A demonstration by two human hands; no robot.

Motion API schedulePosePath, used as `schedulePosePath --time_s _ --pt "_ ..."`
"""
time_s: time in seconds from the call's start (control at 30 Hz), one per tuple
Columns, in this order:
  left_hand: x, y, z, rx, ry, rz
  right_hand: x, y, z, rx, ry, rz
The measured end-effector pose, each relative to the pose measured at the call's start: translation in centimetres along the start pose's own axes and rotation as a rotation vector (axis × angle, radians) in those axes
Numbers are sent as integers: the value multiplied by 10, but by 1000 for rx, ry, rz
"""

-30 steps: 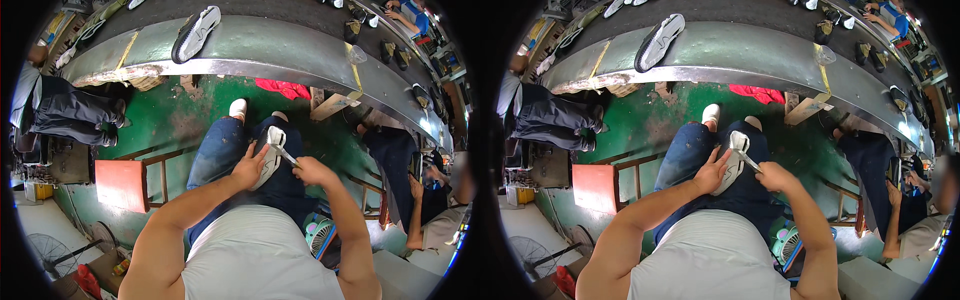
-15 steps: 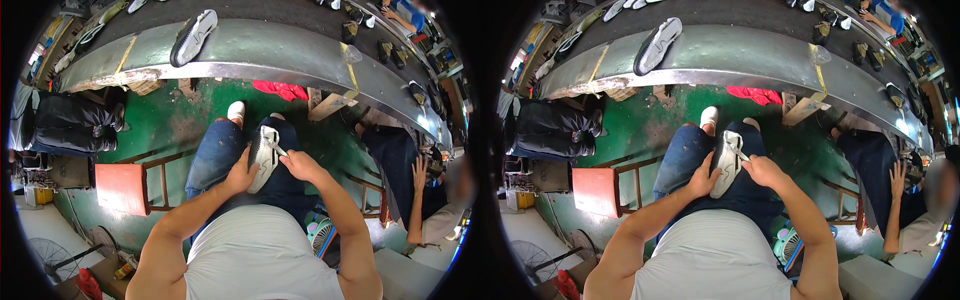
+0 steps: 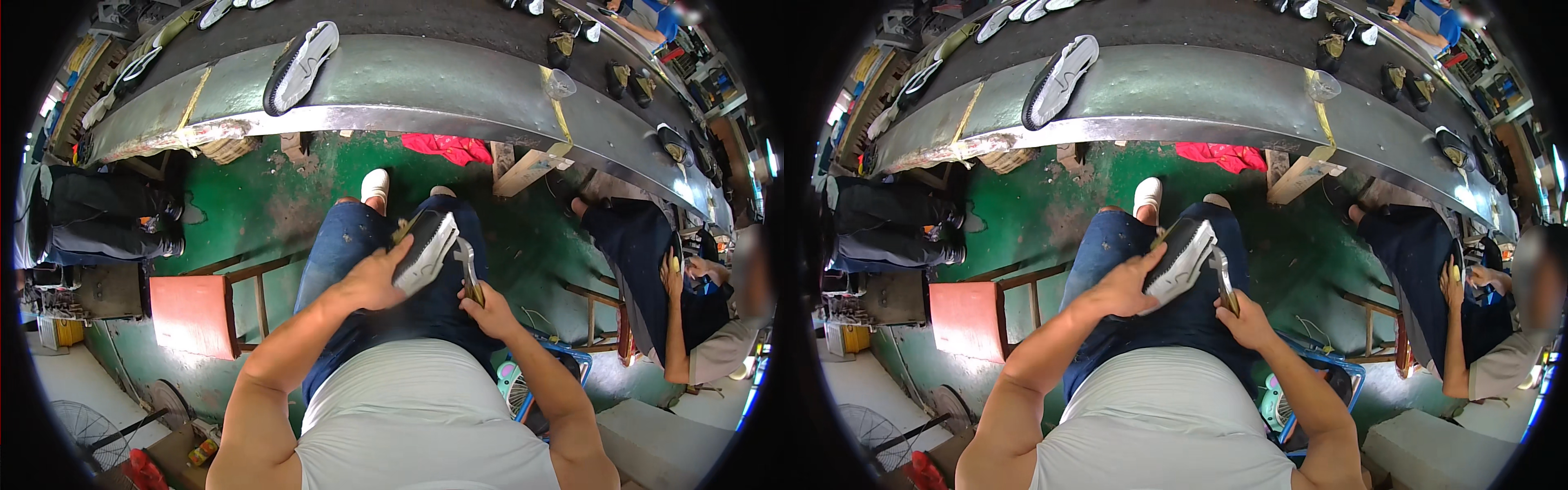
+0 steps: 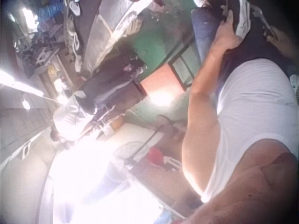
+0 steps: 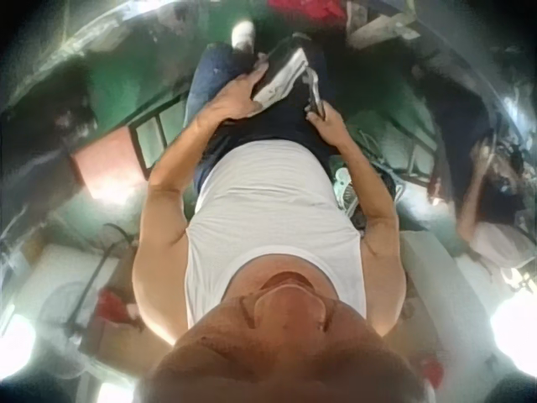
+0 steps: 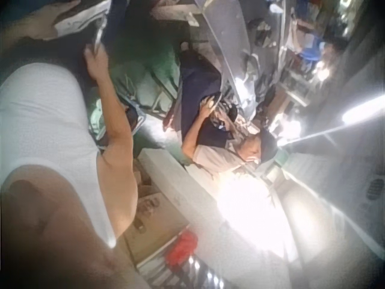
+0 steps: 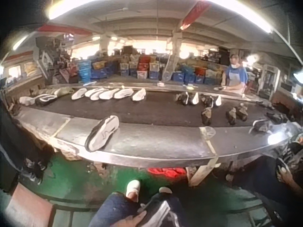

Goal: Assembling and inspecting shoes on a factory conveyor belt, using pliers to pull and secure the shoe upper to the sole.

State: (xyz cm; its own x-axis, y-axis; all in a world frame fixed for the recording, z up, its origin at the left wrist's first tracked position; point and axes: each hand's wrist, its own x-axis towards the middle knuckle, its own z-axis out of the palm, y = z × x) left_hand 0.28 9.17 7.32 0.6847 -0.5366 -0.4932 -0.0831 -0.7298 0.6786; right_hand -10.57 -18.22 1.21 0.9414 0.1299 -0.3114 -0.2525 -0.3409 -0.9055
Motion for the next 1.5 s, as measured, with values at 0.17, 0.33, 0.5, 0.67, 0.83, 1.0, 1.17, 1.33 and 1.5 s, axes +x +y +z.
schedulePosePath --time_s 0.17,0.33,0.5,0.67,0.83,1.0,1.17,1.33,1.5 --pt "-17 33 -55 -45 443 348 -16 20 9 204 146 -4" --pt "27 41 -56 -539 431 486 -14 11 1 195 137 52" --pt "104 6 -20 -313 360 98 -14 -20 -14 -71 89 16" --pt "115 -47 40 -1383 -78 -138 -10 -61 -33 -284 -118 11" --pt "74 -44 70 -1336 -85 -68 2 -63 -29 -417 -267 -65" --pt "59 -44 87 -1018 155 115 20 -68 -19 -642 -235 -179" --pt "50 -41 95 -1080 198 86 52 -129 -23 -812 -537 113" --pt "56 -53 90 -1448 152 -8 43 -68 18 -487 -259 28" --pt "58 -34 75 -1350 204 17 32 -53 40 -290 -96 61"
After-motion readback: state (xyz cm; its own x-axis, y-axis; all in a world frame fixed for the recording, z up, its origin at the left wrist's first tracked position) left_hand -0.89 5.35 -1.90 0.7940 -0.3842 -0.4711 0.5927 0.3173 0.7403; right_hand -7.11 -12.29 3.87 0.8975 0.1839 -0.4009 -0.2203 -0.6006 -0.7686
